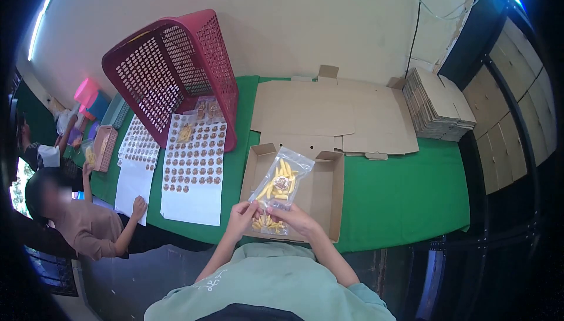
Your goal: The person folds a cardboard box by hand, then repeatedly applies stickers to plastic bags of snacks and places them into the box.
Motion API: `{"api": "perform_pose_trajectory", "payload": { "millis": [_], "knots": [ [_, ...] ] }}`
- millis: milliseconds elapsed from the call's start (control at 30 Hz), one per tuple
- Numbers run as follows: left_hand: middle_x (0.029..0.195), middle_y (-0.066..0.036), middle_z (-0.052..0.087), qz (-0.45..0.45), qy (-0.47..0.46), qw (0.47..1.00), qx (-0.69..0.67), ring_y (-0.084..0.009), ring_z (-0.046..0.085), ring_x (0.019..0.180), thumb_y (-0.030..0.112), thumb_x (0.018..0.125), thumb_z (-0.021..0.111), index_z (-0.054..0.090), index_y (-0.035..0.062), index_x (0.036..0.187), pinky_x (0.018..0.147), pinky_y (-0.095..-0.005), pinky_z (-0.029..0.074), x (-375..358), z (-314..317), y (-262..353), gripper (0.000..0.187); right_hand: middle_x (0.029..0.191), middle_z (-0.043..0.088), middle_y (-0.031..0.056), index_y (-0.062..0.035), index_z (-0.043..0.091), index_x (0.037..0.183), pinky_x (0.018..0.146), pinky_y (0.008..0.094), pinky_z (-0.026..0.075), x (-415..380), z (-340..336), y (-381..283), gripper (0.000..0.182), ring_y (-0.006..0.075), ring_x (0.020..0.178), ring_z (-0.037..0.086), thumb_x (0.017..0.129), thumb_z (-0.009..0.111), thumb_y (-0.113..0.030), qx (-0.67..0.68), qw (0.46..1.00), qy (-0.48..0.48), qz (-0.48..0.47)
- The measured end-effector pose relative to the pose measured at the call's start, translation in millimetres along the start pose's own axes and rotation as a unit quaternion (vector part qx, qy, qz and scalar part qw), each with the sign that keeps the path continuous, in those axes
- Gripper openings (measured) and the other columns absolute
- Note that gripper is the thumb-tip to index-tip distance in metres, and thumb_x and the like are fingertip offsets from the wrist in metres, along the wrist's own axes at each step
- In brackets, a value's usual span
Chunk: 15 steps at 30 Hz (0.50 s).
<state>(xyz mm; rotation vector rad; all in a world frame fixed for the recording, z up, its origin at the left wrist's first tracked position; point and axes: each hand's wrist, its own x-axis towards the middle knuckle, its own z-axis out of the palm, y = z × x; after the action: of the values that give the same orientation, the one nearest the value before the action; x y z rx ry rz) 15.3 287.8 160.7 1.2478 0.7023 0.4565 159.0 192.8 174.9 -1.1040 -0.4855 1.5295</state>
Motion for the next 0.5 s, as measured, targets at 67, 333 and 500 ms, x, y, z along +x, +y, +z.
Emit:
{"api": "perform_pose_trajectory", "payload": {
  "millis": [67, 333, 500],
  "knots": [
    [0.063, 0.000, 0.052, -0.015, -0.007, 1.000, -0.003, -0.0054, 0.047, 0.059, 0.023, 0.087, 0.049, 0.057, 0.0010, 0.075, 0.055, -0.0185, 0.038, -1.1, 0.4, -1.1, 0.027, 0.080, 0.053, -0.0011, -0.0044, 0.054, 0.094, 0.065, 0.0233, 0.041, -0.9, -8.0, 0.1, 0.020, 0.0081, 0.071, 0.049, 0.081, 0.059, -0.019, -0.046, 0.999, -0.021, -0.008],
    [0.066, -0.002, 0.056, -0.014, 0.049, 0.995, -0.091, -0.0055, 0.051, 0.063, 0.020, 0.085, 0.054, 0.058, -0.0013, 0.081, 0.060, -0.0181, 0.042, -4.2, 21.2, -4.1, 0.022, 0.089, 0.055, -0.0006, -0.0061, 0.050, 0.105, 0.068, 0.0226, 0.042, -5.5, -22.9, 2.5, 0.031, 0.0069, 0.076, 0.050, 0.081, 0.060, -0.024, -0.051, 0.998, -0.019, -0.011],
    [0.065, -0.002, 0.056, 0.054, 0.073, 0.994, -0.054, -0.0045, 0.051, 0.060, 0.016, 0.085, 0.054, 0.056, 0.0008, 0.074, 0.057, -0.0180, 0.041, -5.8, 26.7, 3.7, 0.019, 0.078, 0.054, 0.0003, -0.0060, 0.053, 0.093, 0.064, 0.0250, 0.044, 3.6, -11.3, 18.0, 0.019, 0.0090, 0.070, 0.051, 0.081, 0.059, -0.019, 0.123, 0.991, 0.046, 0.000]
  ]
}}
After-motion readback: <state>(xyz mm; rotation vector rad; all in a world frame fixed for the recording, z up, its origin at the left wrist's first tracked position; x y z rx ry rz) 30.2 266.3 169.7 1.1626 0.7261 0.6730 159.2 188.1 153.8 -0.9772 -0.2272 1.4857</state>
